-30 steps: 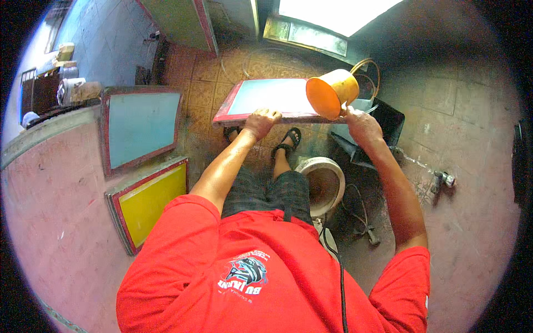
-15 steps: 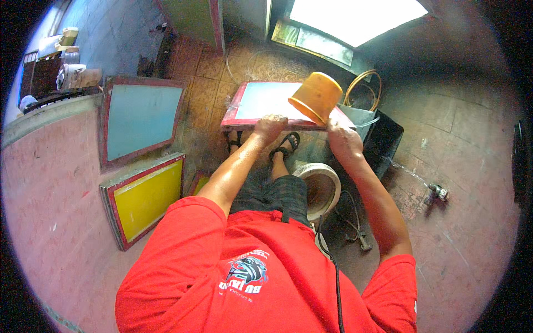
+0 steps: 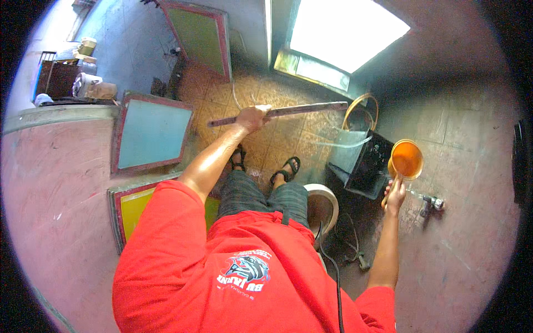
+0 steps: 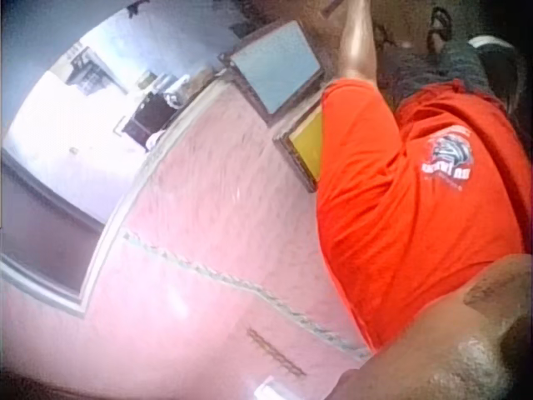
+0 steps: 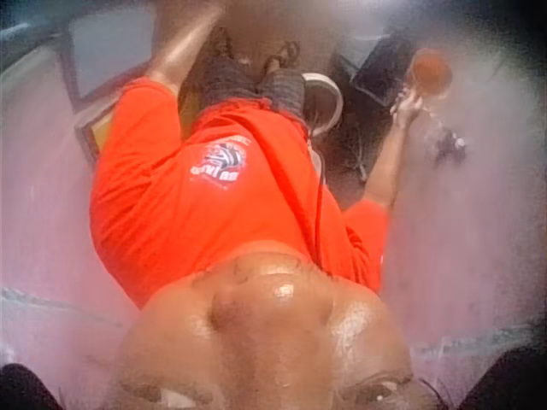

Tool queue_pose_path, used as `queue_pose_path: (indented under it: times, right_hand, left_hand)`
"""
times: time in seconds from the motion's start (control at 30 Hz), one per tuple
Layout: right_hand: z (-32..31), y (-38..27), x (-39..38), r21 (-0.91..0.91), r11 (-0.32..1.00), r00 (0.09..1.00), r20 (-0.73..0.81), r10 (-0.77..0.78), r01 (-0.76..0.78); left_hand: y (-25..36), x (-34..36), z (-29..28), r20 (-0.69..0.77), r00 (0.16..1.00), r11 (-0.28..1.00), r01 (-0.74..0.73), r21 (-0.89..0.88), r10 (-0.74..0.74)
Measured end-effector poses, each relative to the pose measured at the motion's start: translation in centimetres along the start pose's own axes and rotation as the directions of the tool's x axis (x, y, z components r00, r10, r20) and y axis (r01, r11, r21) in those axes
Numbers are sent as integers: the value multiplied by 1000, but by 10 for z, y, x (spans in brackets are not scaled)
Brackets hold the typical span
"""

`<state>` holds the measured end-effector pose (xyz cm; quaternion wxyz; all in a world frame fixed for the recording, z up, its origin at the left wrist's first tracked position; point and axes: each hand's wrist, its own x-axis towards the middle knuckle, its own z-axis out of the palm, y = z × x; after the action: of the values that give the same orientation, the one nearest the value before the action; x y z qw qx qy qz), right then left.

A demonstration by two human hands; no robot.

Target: The person cleans a screen-printing frame by applying a cleaning solution with a small cloth while it is over a light box, then rinses it with water from a bucket using a small orange pitcher in a wash area.

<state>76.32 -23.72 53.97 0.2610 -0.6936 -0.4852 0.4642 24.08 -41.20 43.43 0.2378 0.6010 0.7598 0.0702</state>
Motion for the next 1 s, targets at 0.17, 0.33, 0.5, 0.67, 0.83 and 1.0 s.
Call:
queue_pose_path:
  times: [0.17,0.33,0.5,0.67,0.83,1.0]
  right_hand:
    - [-38,17,-15,97,995,1000,-18,18,-16]
    - [-46,55,-5,187,982,996,-89,31,-14]
    - [-66,83,10,91,994,995,-86,-54,61]
    - [-61,85,29,-5,996,996,-10,-85,85]
    - [-50,77,17,-54,989,990,-23,-142,141]
    - [-37,50,-19,-14,998,997,40,-67,68]
  left_hand:
    - [-12,-51,-41,-242,967,996,63,-58,-75]
    - [-23,-134,-49,-243,921,950,278,-140,-305]
    - [0,-209,-43,-412,805,903,358,-238,-428]
    - [14,-290,-25,-373,670,766,587,-264,-642]
    - [10,-341,29,-395,509,641,665,-384,-765]
    - [-13,-385,77,-405,373,543,678,-495,-835]
